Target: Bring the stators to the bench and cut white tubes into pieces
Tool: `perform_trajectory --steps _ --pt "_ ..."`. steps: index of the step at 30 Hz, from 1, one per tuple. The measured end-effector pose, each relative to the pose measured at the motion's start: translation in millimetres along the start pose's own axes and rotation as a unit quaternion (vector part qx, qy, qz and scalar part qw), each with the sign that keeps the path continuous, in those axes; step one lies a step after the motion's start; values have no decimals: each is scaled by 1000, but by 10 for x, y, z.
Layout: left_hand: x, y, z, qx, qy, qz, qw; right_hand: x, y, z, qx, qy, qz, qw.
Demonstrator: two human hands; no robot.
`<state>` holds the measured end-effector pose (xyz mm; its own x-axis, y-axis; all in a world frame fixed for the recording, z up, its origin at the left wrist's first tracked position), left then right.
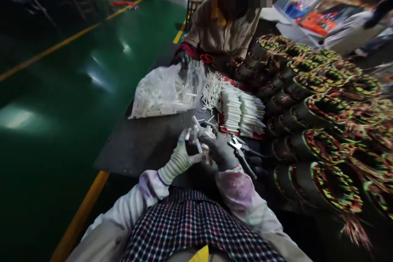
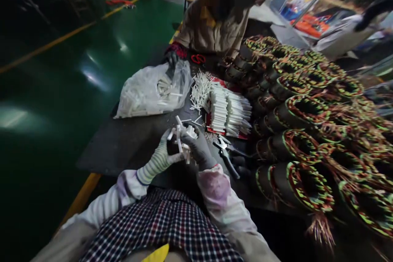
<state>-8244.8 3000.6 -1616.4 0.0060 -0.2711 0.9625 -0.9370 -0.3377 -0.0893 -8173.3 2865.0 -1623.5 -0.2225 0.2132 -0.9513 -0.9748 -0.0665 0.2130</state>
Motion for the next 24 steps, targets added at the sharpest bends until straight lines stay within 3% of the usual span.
perform_trajectory --steps 2,4,7,11,15,17,21,24 --pt "-169 -75 230 14 55 -77 995 146 27 -67 25 29 -8 999" --pt "-222 -198 335 39 133 -105 985 192 36 -142 49 70 -33 996" --pt "-230 -370 376 41 219 -126 967 190 48 -145 28 124 -56 990" --pt "-288 -539 337 8 218 -174 960 110 57 -60 -23 179 -113 977" --pt "-475 -588 462 -45 225 -299 926 113 71 -3 -58 184 -141 971" --pt "-494 -656 488 -33 265 -312 912 130 87 -3 -64 176 -142 972" --pt "-471 -852 128 82 284 -229 928 132 76 -135 -6 143 -129 981" --pt "-368 -841 -198 67 102 -145 982 101 60 -216 32 126 -137 982"
Point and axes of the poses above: each hand's wrist, its own y-axis away from the middle knuckle, its own z-axis out of the palm, x = y × z, the point moved 10 cm from there along -y, towards the middle knuckle, and after that the axes turned 10 degrees about x, right-handed, at the moved point
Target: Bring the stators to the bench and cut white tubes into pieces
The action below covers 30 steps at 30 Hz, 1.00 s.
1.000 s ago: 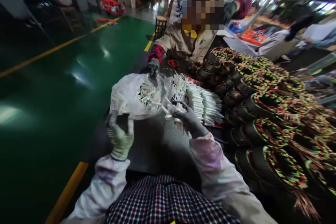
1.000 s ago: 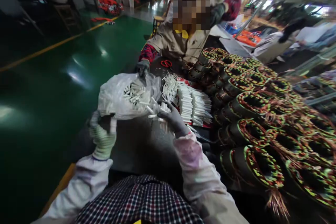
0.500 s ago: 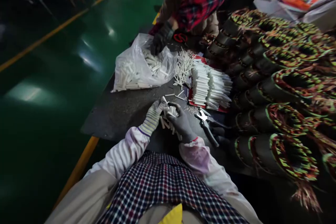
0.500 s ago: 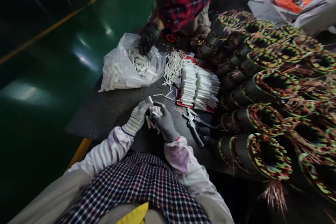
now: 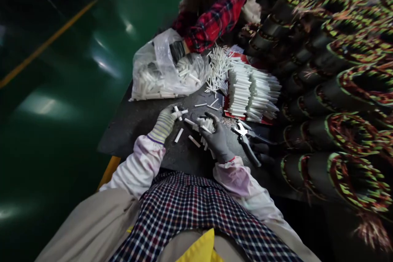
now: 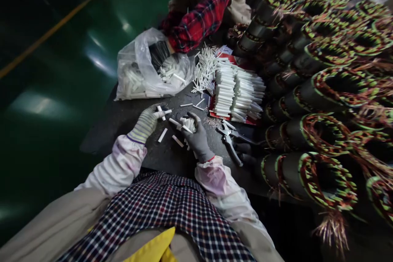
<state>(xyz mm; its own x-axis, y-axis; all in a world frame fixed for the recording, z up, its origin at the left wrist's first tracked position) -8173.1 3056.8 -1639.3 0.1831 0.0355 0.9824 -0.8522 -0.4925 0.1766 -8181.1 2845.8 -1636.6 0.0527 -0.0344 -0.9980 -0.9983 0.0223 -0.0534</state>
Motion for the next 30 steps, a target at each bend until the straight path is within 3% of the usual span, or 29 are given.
perform_trajectory --steps 2,5,8,10,11,13,16,18,20,22,24,26,28,30 --pt "137 134 -93 -31 -180 94 979 -5 -12 -38 17 -4 -2 1000" --pt "182 475 -15 -94 -421 195 881 4 -13 -66 26 -1 9 1000" --pt "73 701 36 -100 -608 202 761 5 -8 -95 33 2 12 999" --pt "43 734 54 -90 -656 190 725 24 -13 -128 44 -7 13 999" --pt "50 719 86 -90 -652 190 729 44 -20 -152 52 -15 16 998" --pt "125 624 198 -85 -602 209 766 108 -40 -205 71 -37 26 996" --pt "286 419 538 -100 -498 283 813 203 -72 -274 94 -69 38 992" --pt "270 314 838 -155 -476 319 805 239 -88 -324 111 -78 39 990" --pt "175 242 1030 -203 -485 320 788 266 -96 -381 131 -83 44 987" --pt "158 203 994 -186 -472 305 806 291 -99 -425 145 -92 56 983" --pt "228 274 804 -149 -404 299 852 306 -103 -444 149 -98 66 982" --pt "229 497 670 -189 -341 301 870 307 -110 -454 151 -101 67 981" --pt "119 798 643 -278 -360 307 836 316 -115 -459 156 -103 69 980" --pt "-35 1029 638 -328 -435 315 777 334 -116 -452 161 -114 77 977"
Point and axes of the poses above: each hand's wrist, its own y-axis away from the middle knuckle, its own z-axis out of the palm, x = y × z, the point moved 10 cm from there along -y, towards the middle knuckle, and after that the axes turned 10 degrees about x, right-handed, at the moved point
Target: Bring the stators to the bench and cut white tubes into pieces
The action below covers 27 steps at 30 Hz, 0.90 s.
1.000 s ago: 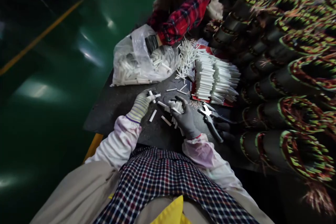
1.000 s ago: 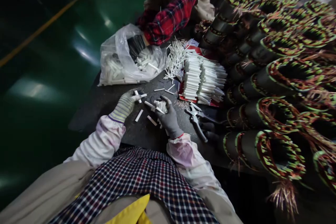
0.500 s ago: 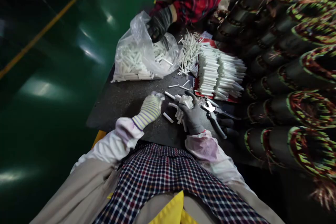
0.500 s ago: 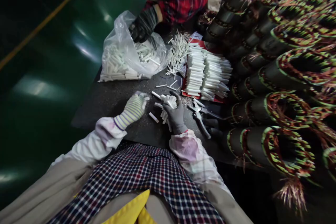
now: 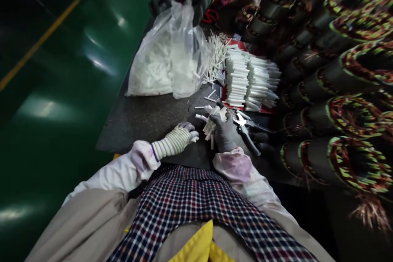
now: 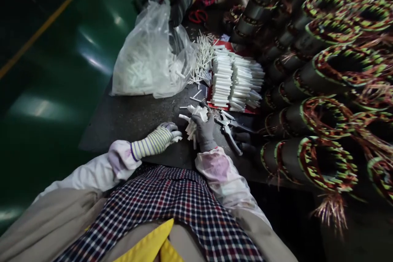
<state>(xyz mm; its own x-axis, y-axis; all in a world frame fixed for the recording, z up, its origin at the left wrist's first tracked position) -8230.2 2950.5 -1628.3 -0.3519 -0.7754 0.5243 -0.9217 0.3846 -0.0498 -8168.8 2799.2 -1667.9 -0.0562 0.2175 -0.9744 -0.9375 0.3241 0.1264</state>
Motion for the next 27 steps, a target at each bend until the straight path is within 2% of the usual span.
perform_trajectory --steps 1,3,6,8,9,10,12,14,16,19,22,25,27 --pt "28 48 57 -13 -34 -2 999 11 -1 -3 5 -10 6 1000" --pt "90 77 96 12 -44 -18 999 25 -4 -22 19 -30 17 999" --pt "154 103 46 145 81 -72 983 8 -18 -83 50 -49 14 997" --pt "92 183 67 234 165 -145 947 -26 -31 -82 58 -56 -6 997" --pt "55 222 122 258 194 -182 929 -43 -38 -68 61 -63 -19 996" --pt "33 244 198 266 217 -211 915 -54 -43 -43 63 -75 -29 995" --pt "43 218 359 246 243 -237 908 -47 -50 25 64 -112 -36 991" --pt "71 153 474 205 244 -238 918 -22 -51 78 67 -150 -29 986" --pt "52 127 503 174 232 -235 928 -11 -47 83 68 -162 -18 984" --pt "-44 179 408 160 273 -216 924 -65 -36 -30 68 -150 -18 986" --pt "-213 259 183 186 325 -208 904 -169 15 -133 48 -131 -33 990" --pt "-334 244 -67 243 322 -219 889 -200 134 -54 6 -109 -34 993" --pt "-302 136 -135 262 369 -215 865 -143 232 61 -22 -104 -19 994"
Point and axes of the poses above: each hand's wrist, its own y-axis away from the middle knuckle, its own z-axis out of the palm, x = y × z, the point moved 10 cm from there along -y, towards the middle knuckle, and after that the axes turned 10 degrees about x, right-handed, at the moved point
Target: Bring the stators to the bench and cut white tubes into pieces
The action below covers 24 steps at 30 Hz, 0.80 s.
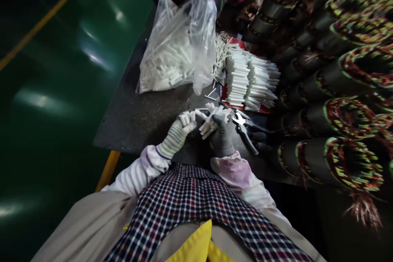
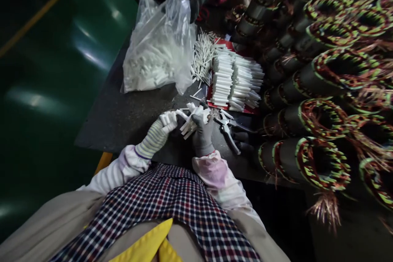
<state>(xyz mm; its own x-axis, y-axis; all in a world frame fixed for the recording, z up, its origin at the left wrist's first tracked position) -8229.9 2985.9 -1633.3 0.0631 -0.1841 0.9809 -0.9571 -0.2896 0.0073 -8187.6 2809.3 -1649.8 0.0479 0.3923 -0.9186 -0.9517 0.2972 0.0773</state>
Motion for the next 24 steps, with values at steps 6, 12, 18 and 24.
perform_trajectory --steps 6,12,18,24 --pt "104 -156 440 -91 247 -80 961 331 217 209 -88 3 75 993" --pt "-140 -219 251 52 302 -131 943 222 252 282 -87 71 17 993" --pt "-130 -360 -208 216 225 -87 946 139 186 156 -20 133 -16 991" --pt "-153 -423 -469 197 180 -125 956 75 -78 -156 39 116 -5 992"
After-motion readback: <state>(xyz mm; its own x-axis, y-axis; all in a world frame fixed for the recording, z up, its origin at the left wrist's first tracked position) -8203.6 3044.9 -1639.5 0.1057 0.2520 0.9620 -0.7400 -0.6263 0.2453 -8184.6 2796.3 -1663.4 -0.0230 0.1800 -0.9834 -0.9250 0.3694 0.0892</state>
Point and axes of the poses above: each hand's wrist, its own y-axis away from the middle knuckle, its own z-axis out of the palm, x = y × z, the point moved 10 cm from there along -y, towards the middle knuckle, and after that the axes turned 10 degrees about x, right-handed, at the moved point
